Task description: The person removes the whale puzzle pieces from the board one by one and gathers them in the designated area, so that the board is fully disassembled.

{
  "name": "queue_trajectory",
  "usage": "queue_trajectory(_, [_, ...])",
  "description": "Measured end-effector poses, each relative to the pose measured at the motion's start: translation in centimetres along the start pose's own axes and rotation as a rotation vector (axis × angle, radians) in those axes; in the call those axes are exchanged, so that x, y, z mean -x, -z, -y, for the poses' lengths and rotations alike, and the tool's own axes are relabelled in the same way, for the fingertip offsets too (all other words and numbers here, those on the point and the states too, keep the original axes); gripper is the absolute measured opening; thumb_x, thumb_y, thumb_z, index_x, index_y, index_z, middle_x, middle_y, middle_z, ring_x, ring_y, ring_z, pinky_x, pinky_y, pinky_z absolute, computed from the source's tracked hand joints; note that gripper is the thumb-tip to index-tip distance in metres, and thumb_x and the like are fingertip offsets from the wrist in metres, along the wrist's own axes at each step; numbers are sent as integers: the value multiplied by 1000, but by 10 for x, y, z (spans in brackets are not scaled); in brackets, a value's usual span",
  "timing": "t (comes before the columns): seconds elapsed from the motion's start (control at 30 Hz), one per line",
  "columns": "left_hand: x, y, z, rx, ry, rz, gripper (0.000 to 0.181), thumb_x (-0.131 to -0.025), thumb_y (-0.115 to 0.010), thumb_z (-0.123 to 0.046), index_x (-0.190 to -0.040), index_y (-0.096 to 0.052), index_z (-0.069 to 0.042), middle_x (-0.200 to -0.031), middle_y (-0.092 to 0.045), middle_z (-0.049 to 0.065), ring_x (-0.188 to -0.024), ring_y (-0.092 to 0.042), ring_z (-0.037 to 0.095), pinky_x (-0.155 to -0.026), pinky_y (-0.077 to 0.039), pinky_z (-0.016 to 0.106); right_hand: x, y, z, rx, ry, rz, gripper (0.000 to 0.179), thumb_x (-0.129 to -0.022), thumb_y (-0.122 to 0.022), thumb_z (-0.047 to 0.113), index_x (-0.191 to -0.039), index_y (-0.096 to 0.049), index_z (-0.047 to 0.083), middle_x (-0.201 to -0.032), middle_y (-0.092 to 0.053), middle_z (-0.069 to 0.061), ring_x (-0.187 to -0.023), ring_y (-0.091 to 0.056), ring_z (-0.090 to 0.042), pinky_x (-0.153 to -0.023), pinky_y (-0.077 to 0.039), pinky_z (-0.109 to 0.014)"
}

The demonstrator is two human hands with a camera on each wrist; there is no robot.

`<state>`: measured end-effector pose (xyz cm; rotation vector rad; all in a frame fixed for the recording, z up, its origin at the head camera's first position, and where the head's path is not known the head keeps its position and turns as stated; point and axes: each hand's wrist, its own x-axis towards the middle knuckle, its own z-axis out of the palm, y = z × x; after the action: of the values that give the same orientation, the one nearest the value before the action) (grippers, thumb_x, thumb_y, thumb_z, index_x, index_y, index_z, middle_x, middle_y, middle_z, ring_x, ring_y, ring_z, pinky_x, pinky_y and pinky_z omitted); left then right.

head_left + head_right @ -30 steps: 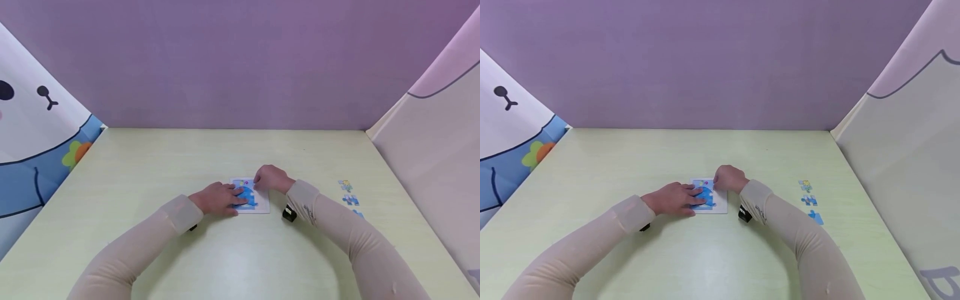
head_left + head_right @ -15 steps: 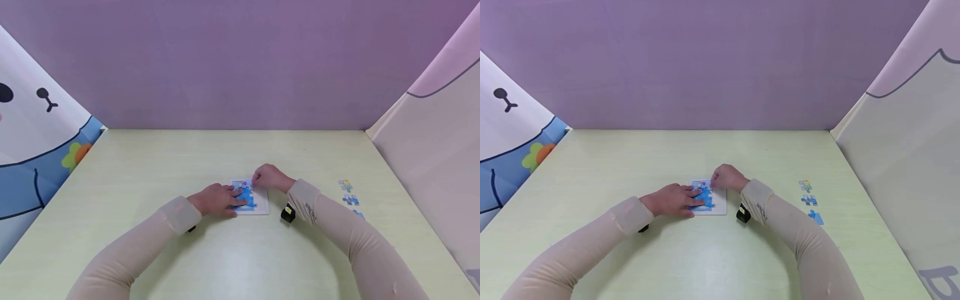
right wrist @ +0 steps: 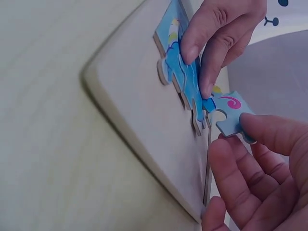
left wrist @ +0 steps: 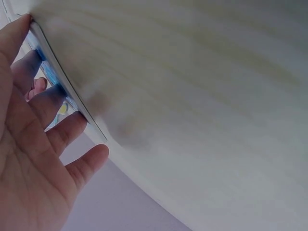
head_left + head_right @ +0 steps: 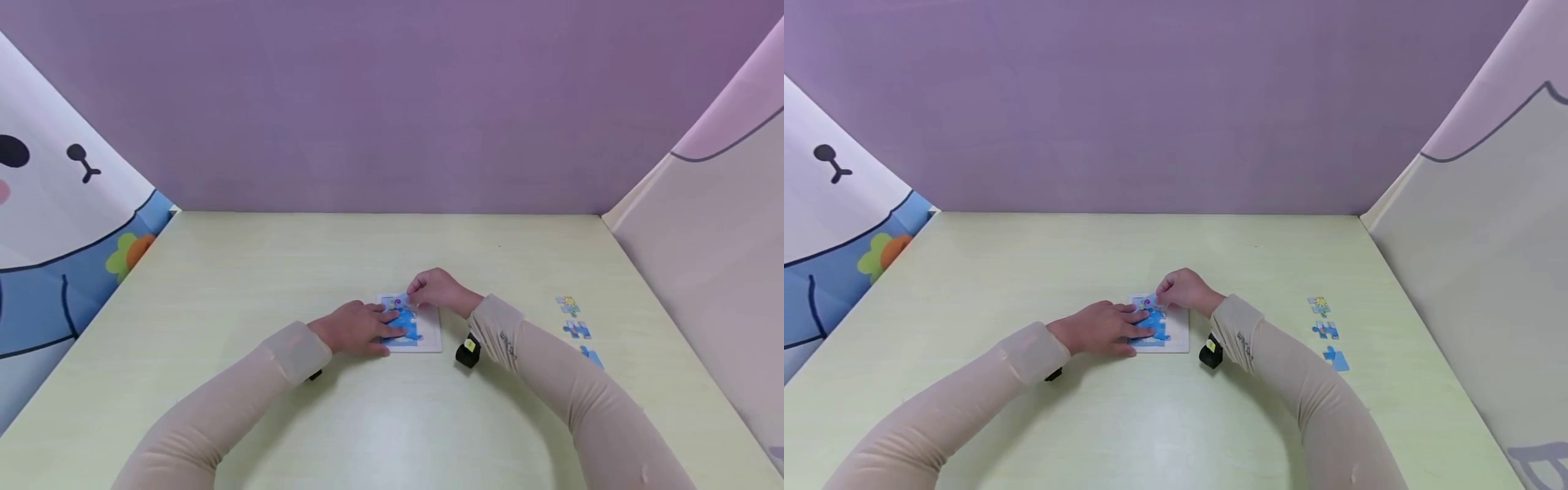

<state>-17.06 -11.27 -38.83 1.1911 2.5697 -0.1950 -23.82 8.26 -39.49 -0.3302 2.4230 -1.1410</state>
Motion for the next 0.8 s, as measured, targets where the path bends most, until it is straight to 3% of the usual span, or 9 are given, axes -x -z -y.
queue_trajectory(0.27, [0, 2, 1, 13, 8, 16, 52, -95, -55, -44, -144, -45, -29, -151, -37, 4, -137, -36, 29, -96, -44, 46, 3, 5, -2, 47, 20, -54, 13, -84, -71, 8, -95, -70, 2, -84, -71, -6, -76, -64, -15, -72, -49, -27])
queue_trajectory(0.53, [2, 3, 0, 34, 12, 32, 52, -96, -55, -43, -144, -45, -28, -151, -37, 4, -137, -35, 29, -99, -42, 47, 6, 14, -14, -91, -35, -29, 23, -87, -65, 2, -110, -65, -2, -91, -70, -12, -68, -66, -15, -64, -55, -28])
queue_trajectory(0.67, [2, 4, -1, 31, 10, 35, 52, -96, -54, -43, -145, -44, -28, -151, -37, 5, -137, -35, 30, -100, -41, 47, 9, 20, -18, -108, -7, -25, 32, -88, -60, -2, -121, -60, -3, -91, -68, -15, -65, -66, -14, -63, -55, -29])
queue_trajectory(0.8, [2, 5, 0, 21, 18, 39, 52, -96, -54, -43, -145, -44, -29, -151, -36, 4, -137, -35, 29, -100, -41, 47, 13, 28, -22, -94, 34, -19, 33, -88, -54, -7, -121, -60, -6, -93, -65, -14, -65, -62, -13, -62, -53, -28])
